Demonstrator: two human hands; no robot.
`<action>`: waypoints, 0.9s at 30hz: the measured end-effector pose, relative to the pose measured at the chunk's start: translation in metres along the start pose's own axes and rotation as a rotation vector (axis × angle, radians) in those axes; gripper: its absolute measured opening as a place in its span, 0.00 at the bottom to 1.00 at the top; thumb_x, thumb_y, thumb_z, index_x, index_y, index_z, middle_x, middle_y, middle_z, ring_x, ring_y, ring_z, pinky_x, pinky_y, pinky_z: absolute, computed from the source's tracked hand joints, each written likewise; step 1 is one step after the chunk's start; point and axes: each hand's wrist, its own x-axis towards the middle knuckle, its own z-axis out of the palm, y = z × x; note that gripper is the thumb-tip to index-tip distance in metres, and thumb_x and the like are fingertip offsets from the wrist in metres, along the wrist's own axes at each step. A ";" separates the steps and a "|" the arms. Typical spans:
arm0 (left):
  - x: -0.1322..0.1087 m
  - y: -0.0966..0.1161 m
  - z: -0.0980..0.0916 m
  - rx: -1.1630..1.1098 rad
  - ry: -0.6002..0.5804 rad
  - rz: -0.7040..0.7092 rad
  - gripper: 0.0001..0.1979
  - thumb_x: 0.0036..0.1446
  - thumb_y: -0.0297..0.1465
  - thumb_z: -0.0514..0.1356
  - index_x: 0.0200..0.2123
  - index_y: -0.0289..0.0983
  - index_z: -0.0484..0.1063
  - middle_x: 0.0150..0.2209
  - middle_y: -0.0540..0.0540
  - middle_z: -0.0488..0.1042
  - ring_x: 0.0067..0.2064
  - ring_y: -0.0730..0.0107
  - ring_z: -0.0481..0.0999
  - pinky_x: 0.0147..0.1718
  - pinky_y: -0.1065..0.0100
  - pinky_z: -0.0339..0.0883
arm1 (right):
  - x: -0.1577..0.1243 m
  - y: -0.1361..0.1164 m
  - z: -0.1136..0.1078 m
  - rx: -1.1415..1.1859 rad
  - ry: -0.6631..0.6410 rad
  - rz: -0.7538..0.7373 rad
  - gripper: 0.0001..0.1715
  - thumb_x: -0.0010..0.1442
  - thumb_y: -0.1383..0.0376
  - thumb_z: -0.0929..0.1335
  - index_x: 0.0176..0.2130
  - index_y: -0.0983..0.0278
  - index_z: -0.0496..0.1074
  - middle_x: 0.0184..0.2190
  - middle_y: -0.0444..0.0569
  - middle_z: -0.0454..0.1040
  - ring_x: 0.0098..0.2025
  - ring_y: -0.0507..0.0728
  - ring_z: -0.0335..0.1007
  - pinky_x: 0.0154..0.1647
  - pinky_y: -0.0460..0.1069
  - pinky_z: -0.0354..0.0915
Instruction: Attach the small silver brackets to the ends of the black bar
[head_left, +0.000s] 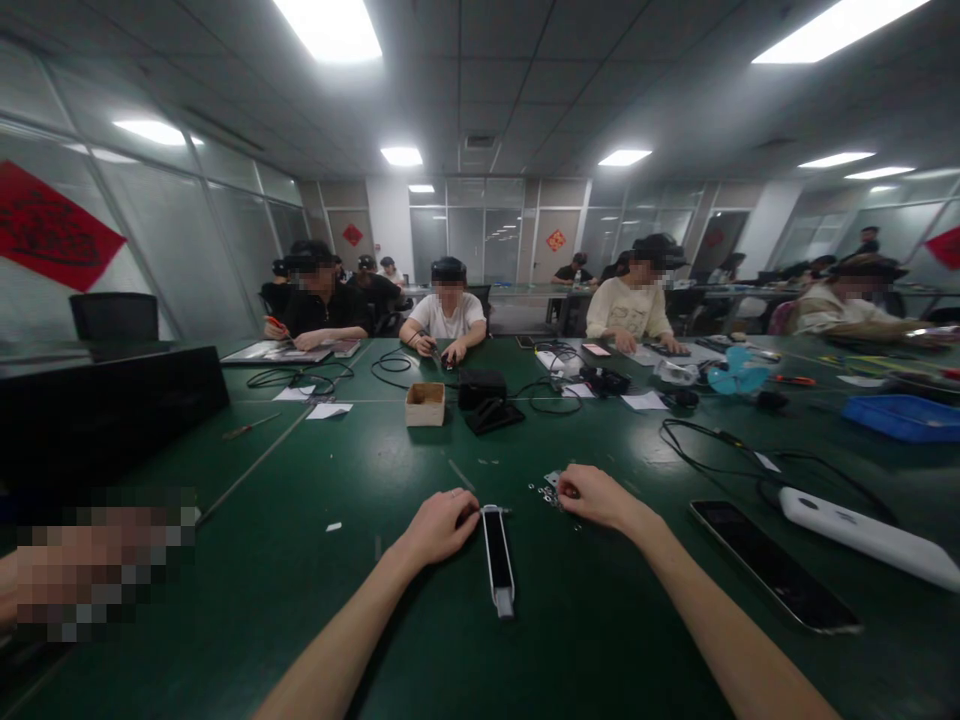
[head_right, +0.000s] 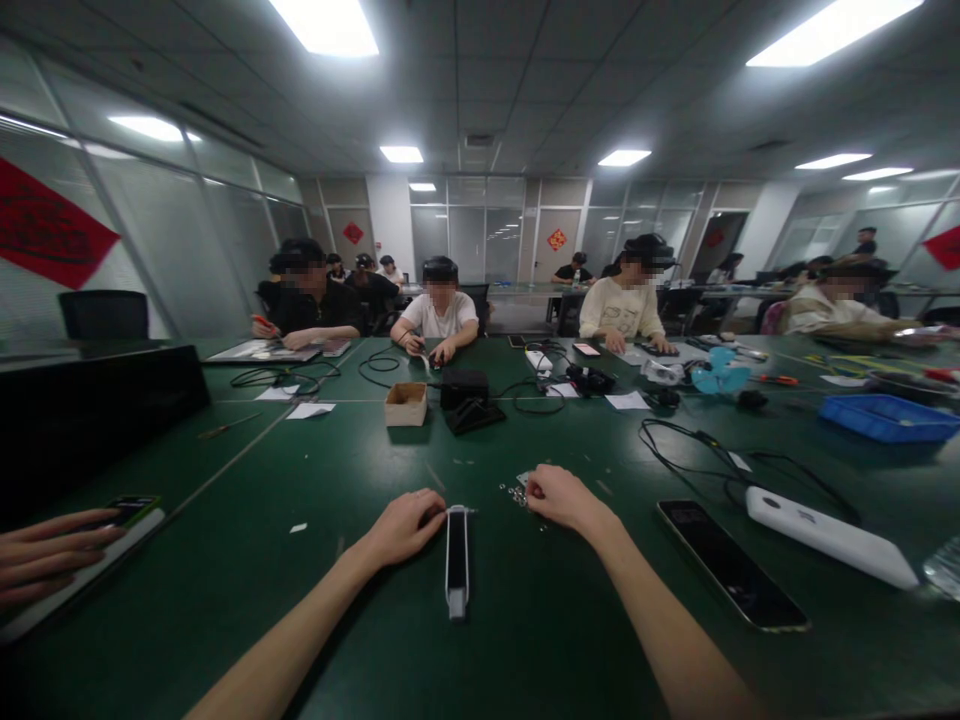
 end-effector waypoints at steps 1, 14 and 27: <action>0.000 0.000 0.000 0.001 -0.003 -0.001 0.08 0.62 0.33 0.51 0.38 0.38 0.69 0.35 0.48 0.71 0.35 0.68 0.71 0.37 0.68 0.63 | 0.000 -0.002 0.001 -0.004 0.009 -0.019 0.09 0.56 0.63 0.64 0.33 0.64 0.73 0.35 0.49 0.72 0.35 0.54 0.67 0.35 0.46 0.59; 0.000 -0.004 0.005 0.015 0.045 0.013 0.08 0.61 0.34 0.52 0.38 0.38 0.68 0.34 0.48 0.71 0.34 0.69 0.71 0.36 0.69 0.62 | -0.002 -0.019 0.002 0.012 0.156 -0.031 0.11 0.61 0.64 0.61 0.32 0.64 0.70 0.34 0.51 0.70 0.34 0.54 0.67 0.35 0.49 0.64; -0.003 0.011 0.003 -0.038 0.240 0.103 0.08 0.57 0.30 0.55 0.41 0.38 0.69 0.39 0.46 0.72 0.39 0.67 0.71 0.38 0.67 0.64 | -0.004 -0.091 0.042 0.395 0.317 -0.352 0.09 0.61 0.67 0.62 0.38 0.64 0.71 0.34 0.49 0.73 0.35 0.54 0.69 0.37 0.49 0.67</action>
